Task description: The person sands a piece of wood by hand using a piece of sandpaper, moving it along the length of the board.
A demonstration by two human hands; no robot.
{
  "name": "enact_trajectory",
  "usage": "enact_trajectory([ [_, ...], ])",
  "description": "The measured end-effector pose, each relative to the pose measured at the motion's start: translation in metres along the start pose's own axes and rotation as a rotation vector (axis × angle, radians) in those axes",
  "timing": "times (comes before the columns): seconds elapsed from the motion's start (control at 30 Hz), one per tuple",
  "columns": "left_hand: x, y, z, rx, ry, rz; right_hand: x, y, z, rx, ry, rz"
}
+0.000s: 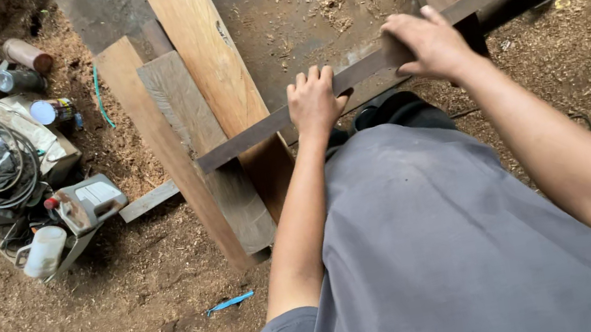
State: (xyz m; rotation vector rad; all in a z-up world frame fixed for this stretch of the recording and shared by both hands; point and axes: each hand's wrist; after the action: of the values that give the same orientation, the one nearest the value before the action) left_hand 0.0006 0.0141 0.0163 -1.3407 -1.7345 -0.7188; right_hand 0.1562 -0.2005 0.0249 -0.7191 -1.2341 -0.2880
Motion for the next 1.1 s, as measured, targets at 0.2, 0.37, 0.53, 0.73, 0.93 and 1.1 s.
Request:
enact_trajectory([
  [0.2,-0.001,0.002,-0.002,0.043,0.084,-0.014,-0.002,-0.006,-0.036,-0.031,-0.089,0.077],
  [0.37,0.003,-0.001,-0.012,0.052,0.052,-0.073,0.014,0.009,0.001,0.162,-0.038,0.073],
  [0.53,0.000,-0.002,-0.008,0.046,0.127,-0.061,0.004,0.026,0.007,0.356,-0.037,0.047],
  [0.73,-0.001,-0.004,-0.005,0.048,0.122,-0.064,-0.006,0.029,0.001,0.333,0.068,0.030],
  [0.93,0.000,0.001,-0.004,0.062,0.100,-0.027,-0.001,0.042,-0.005,0.385,0.103,0.092],
  [1.1,-0.002,-0.006,-0.006,0.046,0.109,-0.056,0.010,0.044,-0.007,0.405,0.167,0.154],
])
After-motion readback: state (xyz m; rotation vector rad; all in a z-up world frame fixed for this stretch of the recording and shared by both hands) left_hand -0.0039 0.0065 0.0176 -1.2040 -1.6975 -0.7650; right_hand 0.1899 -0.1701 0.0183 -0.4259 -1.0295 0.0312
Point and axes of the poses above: each hand's wrist, its own y-axis towards the middle knuckle, its own x-axis out of the back of the hand, z = x × y, and after that the axes turned 12 degrees about -y, right-handed
